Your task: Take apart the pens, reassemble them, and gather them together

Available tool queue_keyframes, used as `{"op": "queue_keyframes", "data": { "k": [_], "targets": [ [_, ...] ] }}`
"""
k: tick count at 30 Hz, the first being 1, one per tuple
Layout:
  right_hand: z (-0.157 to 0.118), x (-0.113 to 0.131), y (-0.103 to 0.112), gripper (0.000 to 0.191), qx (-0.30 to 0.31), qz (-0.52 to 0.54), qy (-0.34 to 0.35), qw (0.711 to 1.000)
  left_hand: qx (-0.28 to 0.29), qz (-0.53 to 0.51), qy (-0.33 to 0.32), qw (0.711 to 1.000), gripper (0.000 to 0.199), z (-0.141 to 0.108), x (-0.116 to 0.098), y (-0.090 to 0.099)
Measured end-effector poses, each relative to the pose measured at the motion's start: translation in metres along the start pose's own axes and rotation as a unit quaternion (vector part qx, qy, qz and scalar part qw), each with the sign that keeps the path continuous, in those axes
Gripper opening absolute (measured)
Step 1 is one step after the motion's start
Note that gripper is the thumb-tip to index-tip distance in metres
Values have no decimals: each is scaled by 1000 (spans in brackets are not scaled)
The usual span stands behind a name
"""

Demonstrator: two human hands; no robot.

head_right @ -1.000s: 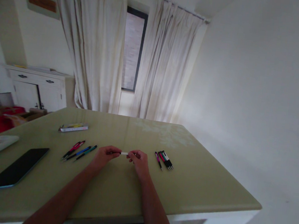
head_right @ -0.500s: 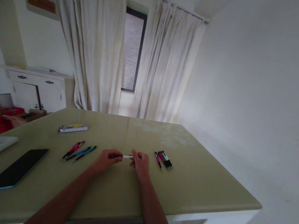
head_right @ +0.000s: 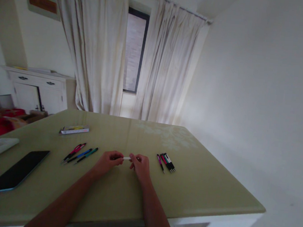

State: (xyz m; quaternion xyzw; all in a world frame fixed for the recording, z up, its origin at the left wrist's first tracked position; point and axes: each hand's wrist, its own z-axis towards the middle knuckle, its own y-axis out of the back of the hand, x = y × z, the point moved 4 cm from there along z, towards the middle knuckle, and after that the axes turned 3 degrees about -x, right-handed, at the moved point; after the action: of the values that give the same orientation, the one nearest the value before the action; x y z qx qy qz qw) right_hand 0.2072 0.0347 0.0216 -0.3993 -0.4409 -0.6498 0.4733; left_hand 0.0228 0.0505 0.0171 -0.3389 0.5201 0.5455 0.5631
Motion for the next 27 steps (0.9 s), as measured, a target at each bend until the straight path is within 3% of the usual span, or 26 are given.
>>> {"op": "queue_keyframes", "data": {
  "k": [4,6,11,15,18,23,27],
  "targets": [
    [1,5,-2,33,4,54,39,998,-26,-12,5,1000,31,1,-1,3],
    [1,6,-1,32,8,27,39,999,-19,-13,3,1000,32,1,0,3],
    [-2,4,2,53,3,-67,24,997,12,-4,0,1000,28,2,5,-2],
    [1,1,-1,35,-4,-9,42,999,-8,4,1,1000,31,4,9,1],
    [3,-2,-1,35,-2,9,35,999,-12,-2,4,1000,35,5,10,4],
    [0,-2,0,53,5,-32,10,999,-19,3,-11,1000,30,4,6,3],
    [0,3,0,51,1,-8,25,1000,-40,-66,30,997,48,6,8,1]
  ]
}}
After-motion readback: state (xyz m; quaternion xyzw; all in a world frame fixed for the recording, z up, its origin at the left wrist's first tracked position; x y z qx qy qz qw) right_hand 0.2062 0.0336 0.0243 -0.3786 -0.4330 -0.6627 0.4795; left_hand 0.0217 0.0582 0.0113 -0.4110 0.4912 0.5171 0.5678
